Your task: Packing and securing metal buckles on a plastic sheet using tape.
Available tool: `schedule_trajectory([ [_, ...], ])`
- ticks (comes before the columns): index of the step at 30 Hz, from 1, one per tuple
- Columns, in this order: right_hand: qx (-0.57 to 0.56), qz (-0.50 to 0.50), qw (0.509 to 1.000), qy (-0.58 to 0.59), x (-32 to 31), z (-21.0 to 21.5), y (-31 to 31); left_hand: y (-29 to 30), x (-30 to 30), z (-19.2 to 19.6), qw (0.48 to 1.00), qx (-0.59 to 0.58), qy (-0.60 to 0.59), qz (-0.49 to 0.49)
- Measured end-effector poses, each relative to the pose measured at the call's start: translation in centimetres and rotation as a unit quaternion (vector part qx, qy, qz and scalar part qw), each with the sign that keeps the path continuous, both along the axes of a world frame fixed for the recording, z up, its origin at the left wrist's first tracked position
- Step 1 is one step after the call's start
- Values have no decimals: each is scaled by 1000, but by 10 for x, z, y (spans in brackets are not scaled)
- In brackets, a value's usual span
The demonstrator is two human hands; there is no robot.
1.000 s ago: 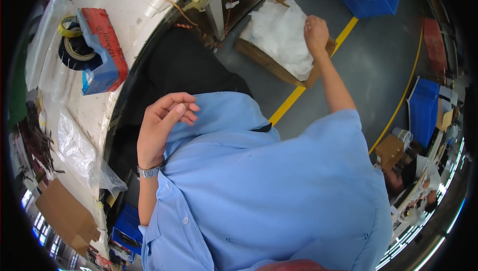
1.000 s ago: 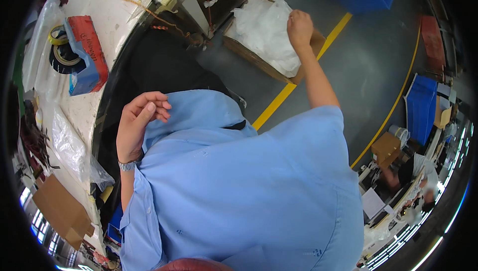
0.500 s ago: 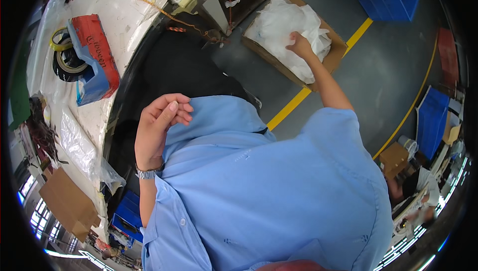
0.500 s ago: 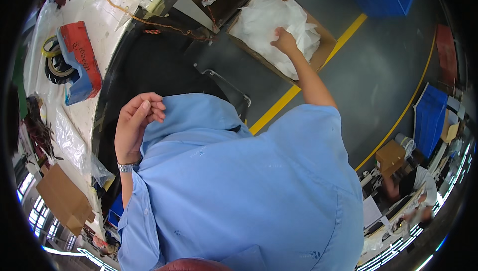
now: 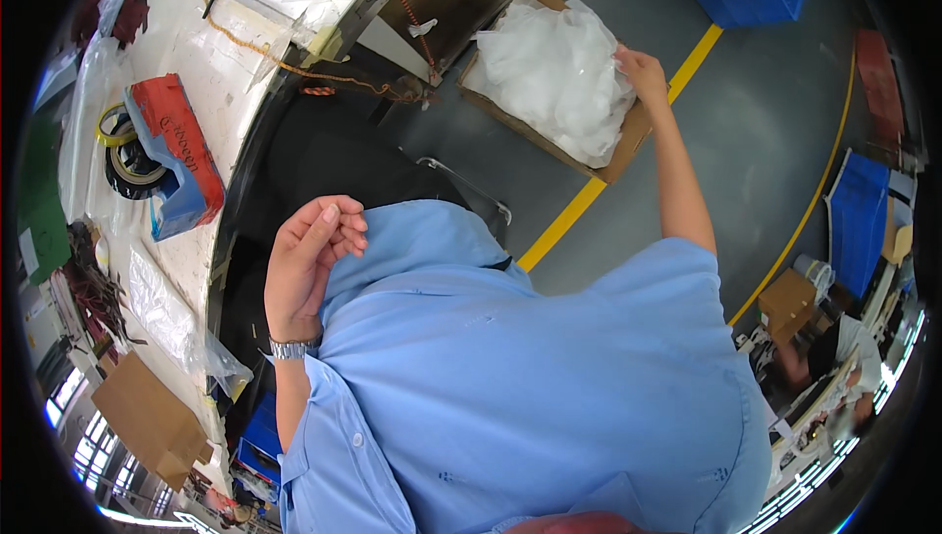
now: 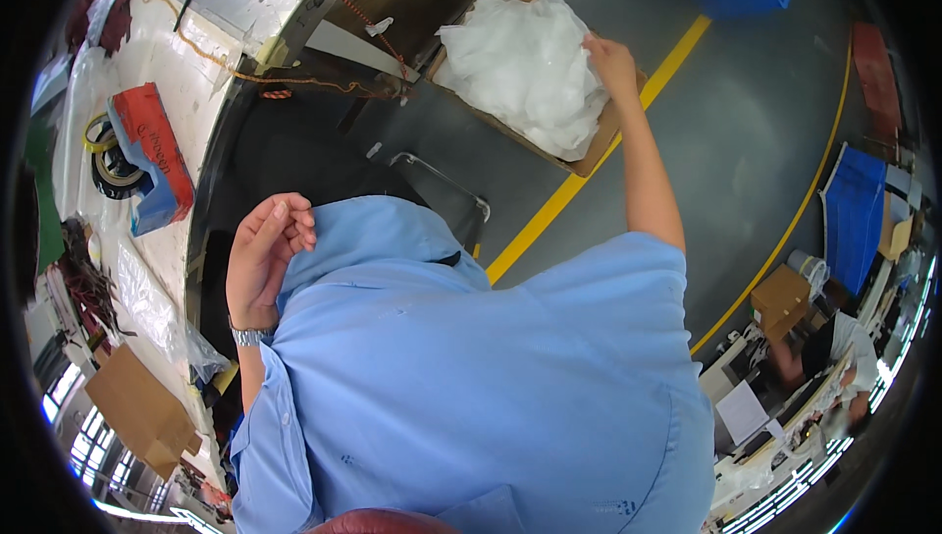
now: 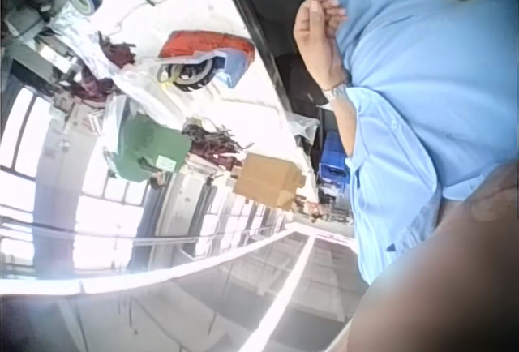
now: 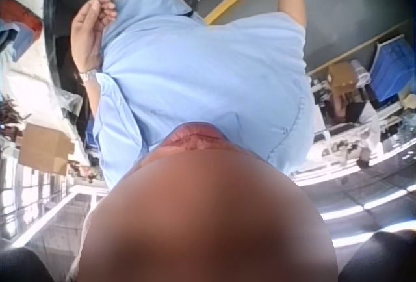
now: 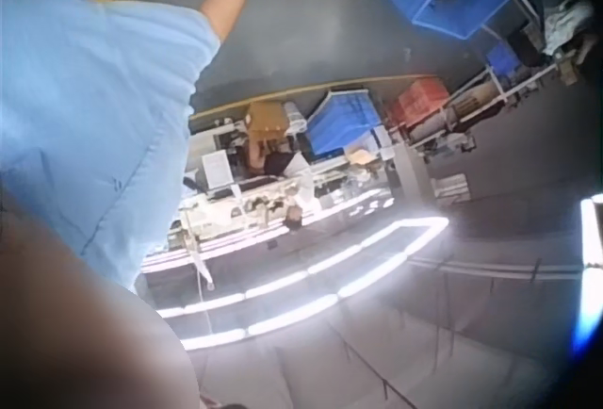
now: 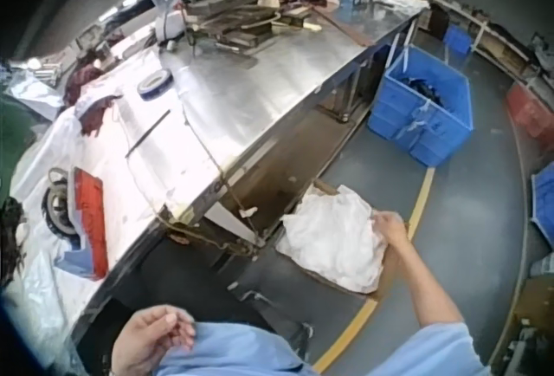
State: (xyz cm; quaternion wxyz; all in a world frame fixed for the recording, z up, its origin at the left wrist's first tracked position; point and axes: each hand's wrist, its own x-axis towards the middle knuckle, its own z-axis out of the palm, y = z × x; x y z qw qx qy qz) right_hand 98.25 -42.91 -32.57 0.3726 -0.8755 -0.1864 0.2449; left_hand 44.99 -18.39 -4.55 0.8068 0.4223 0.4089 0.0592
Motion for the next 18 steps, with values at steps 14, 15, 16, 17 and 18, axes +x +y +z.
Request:
schedule_trajectory([
  [14,143,-179,972,47,-12,-14,0,13,-7,-13,999,-34,-24,36],
  [15,141,-187,971,42,-8,-29,-12,14,-2,-14,998,-41,-25,29],
  [16,118,-182,976,0,-2,-45,-27,16,4,-16,998,-49,-27,21],
  [17,99,-168,980,-37,-4,-48,-28,16,5,-17,998,-49,-29,21],
  [18,99,-168,980,-39,-7,-49,-32,16,6,-19,998,-56,-32,13],
])
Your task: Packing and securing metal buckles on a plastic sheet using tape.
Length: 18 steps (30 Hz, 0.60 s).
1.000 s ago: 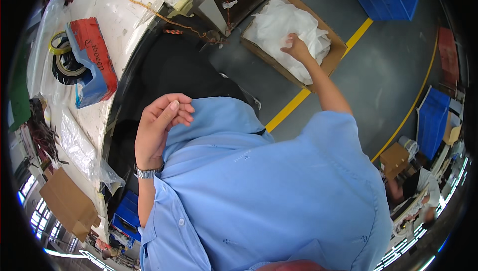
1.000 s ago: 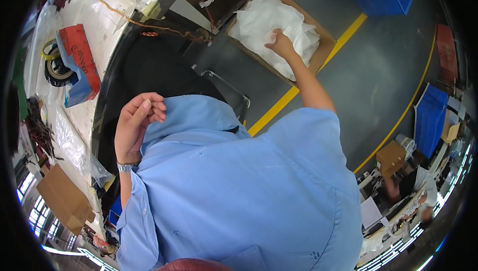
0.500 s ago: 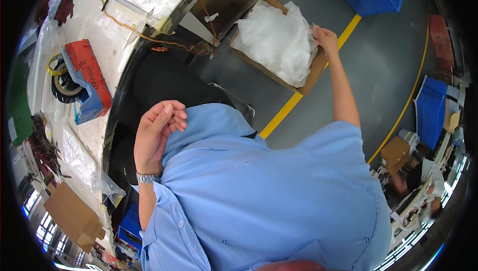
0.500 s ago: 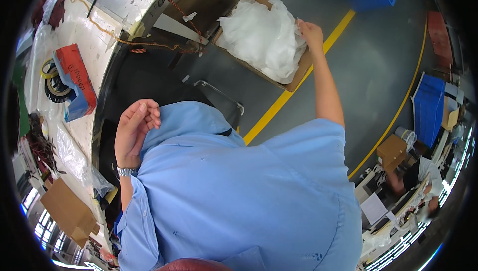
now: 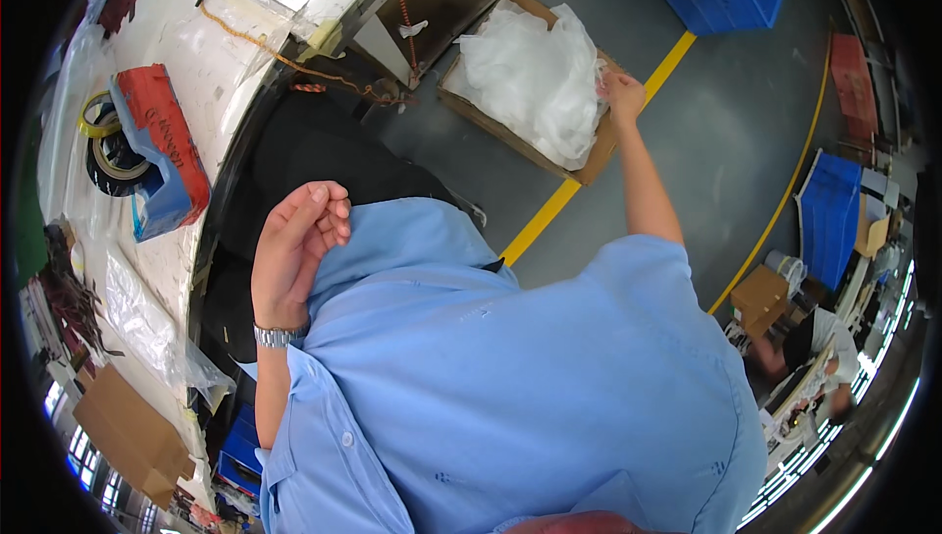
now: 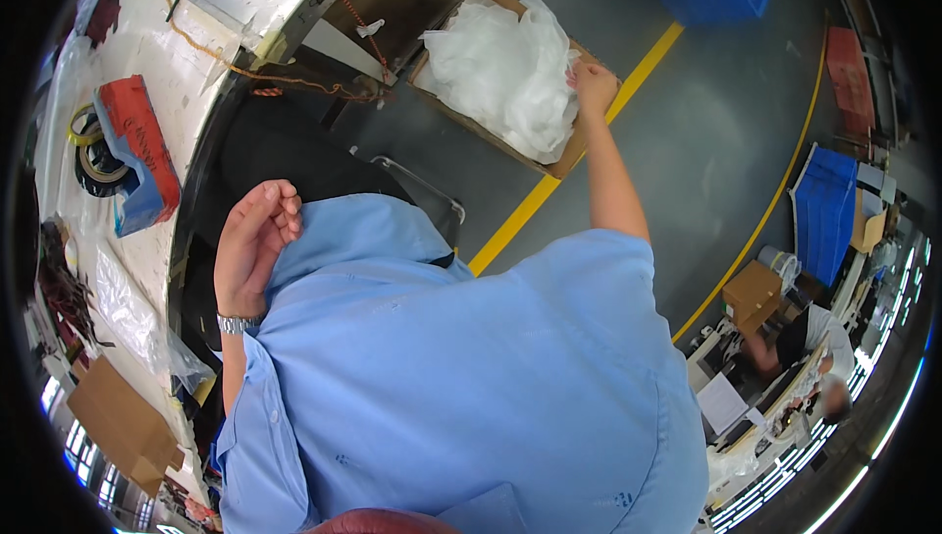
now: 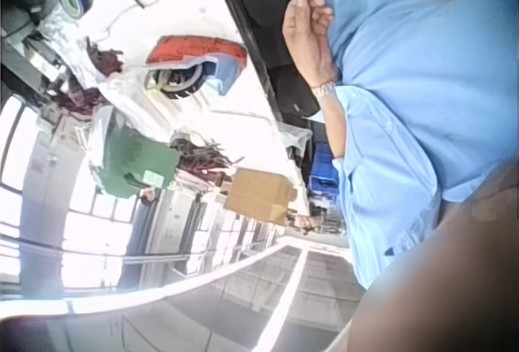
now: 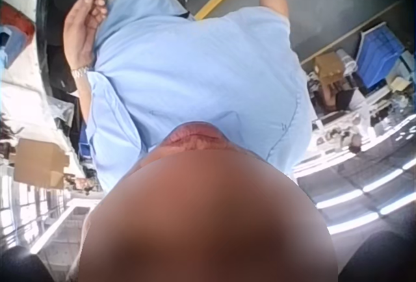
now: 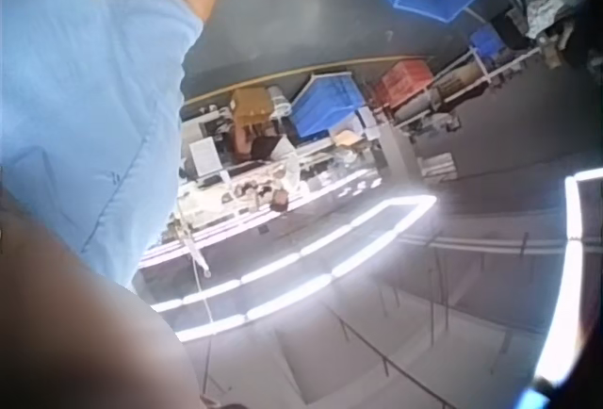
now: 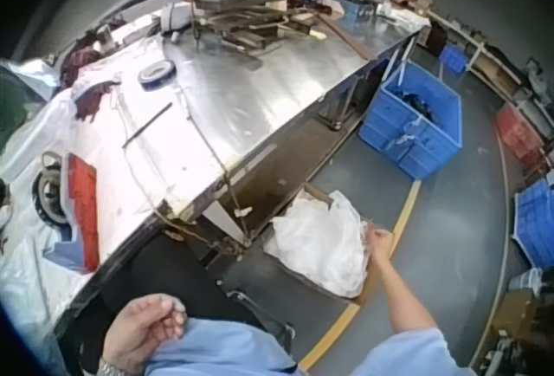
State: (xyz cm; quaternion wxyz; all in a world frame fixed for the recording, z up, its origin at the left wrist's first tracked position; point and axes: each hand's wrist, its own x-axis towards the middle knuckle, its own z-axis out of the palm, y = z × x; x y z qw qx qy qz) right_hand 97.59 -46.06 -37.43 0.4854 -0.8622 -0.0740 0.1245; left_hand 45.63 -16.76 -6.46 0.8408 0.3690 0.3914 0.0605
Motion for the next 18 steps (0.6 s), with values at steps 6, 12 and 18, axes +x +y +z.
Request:
schedule_trajectory([
  [6,126,-90,982,111,-39,24,17,-5,2,6,1000,7,-9,20],
  [12,144,-134,980,40,-26,52,26,-10,18,14,1000,8,-8,7],
  [18,-64,44,951,-298,-60,121,54,-13,25,11,1000,4,-10,-4],
])
